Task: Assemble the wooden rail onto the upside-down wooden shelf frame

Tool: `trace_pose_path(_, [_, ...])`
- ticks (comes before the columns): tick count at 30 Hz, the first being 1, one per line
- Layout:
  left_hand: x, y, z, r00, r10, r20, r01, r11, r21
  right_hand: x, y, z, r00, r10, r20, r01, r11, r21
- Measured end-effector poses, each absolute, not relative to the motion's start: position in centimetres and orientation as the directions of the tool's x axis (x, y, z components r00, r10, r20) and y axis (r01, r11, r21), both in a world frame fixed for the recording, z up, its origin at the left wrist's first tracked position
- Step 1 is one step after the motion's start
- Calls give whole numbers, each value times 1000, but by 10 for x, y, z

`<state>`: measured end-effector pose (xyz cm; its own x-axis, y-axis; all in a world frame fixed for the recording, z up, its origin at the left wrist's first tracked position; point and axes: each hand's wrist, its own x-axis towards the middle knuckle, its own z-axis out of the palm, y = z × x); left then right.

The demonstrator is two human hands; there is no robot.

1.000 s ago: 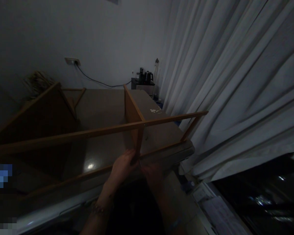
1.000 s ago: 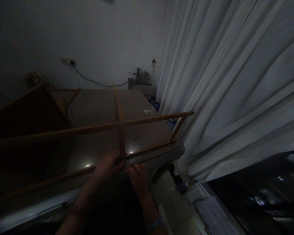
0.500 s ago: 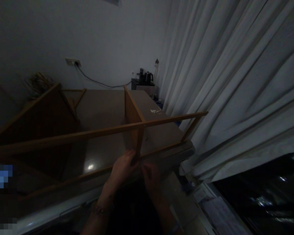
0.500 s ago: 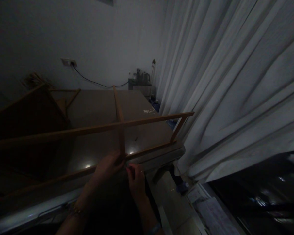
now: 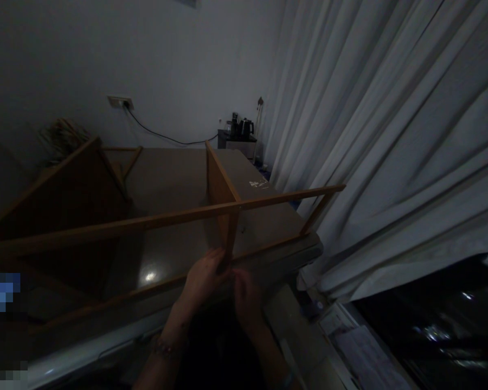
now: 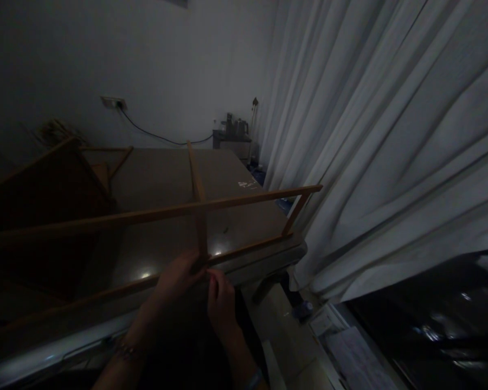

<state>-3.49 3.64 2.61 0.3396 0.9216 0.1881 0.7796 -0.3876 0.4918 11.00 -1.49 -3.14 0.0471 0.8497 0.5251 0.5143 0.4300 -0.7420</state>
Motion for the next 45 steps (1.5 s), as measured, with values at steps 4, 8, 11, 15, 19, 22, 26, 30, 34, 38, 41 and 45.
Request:
trace_pose_path(4, [-34,36,26,340,920,194,768,-391,507,107,-17,-27,115,878,466,484,360,-798])
trace_pose_path(8, [-35,36,22,332,921,202,771,-389,505,115,-13,-35,-15,859,512,568,429,-702])
trace_pose_path(11, [-35,36,21,340,916,213,769,-401,498,127,-7,-42,-147,836,529,602,500,-623])
trace_pose_path(15, [-35,35,23,345,913,217,773,-408,486,139,1,-43,-282,811,513,626,561,-542])
trace_pose_path(19, [-34,34,25,333,916,226,779,-402,481,144,2,-37,-366,792,489,638,595,-488])
trace_pose_path(22, [-34,34,24,326,917,229,783,-398,478,148,0,-32,-424,772,474,633,627,-454])
trace_pose_path(26, [-34,34,23,331,916,227,784,-401,474,153,0,-26,-462,743,485,634,659,-405])
trace_pose_path(30, [-35,36,23,344,914,213,775,-405,486,154,1,-22,-448,728,519,641,666,-382])
trace_pose_path(34, [-35,35,23,340,915,218,776,-404,484,149,1,-23,-429,716,551,624,676,-392])
trace_pose_path(38, [-35,35,25,340,914,222,776,-406,483,142,2,-26,-409,721,559,607,672,-424])
trace_pose_path(41, [-35,35,25,342,914,219,776,-406,482,139,3,-28,-385,732,562,593,663,-457])
trace_pose_path(45, [-36,39,22,361,911,201,768,-413,490,135,3,-28,-325,749,578,579,640,-505])
